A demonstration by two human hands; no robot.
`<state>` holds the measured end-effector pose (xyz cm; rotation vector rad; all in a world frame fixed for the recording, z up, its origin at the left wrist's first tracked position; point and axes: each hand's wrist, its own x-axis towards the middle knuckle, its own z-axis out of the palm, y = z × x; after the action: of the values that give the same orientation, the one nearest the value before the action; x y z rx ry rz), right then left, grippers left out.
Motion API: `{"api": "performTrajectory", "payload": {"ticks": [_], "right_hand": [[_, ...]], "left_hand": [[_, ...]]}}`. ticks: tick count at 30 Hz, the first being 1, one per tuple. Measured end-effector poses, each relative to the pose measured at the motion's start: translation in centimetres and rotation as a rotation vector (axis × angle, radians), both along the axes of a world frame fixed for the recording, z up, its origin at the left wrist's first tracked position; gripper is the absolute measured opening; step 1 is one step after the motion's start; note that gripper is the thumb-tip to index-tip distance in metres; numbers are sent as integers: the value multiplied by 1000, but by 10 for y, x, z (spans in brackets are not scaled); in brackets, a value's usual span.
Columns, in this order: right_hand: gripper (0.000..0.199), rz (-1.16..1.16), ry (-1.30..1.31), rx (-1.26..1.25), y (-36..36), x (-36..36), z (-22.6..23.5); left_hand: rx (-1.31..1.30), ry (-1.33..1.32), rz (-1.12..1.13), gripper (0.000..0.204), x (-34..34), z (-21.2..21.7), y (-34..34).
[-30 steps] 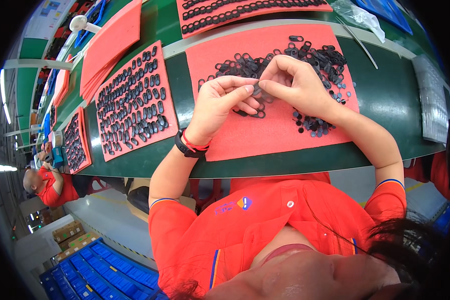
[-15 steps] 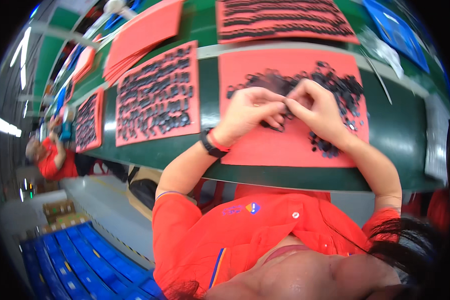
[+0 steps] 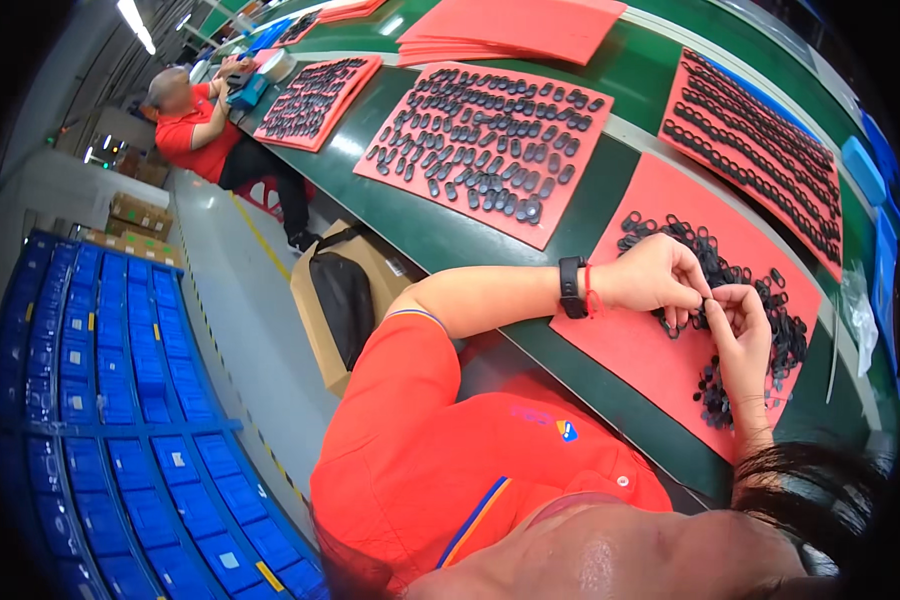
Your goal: The person assembles components by inserting small circular pieces into black tags by hand and places the assembled items onto a foam board.
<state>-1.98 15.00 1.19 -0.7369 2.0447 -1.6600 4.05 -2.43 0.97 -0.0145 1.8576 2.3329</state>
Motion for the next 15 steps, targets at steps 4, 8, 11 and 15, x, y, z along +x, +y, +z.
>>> {"api": "performTrajectory", "payload": {"ticks": [4, 8, 11, 15], "right_hand": [[10, 4, -124, -11, 2, 1, 3], [13, 30, -111, -76, 5, -2, 1], [12, -10, -87, -82, 4, 0, 1], [11, -35, -51, -107, 5, 1, -3]], "left_hand": [[-30, 65, 8, 11, 0, -5, 3], [-65, 108, 21, 11, 2, 0, 5], [117, 69, 24, 11, -1, -1, 4], [132, 83, 49, 11, -1, -7, 7]]}}
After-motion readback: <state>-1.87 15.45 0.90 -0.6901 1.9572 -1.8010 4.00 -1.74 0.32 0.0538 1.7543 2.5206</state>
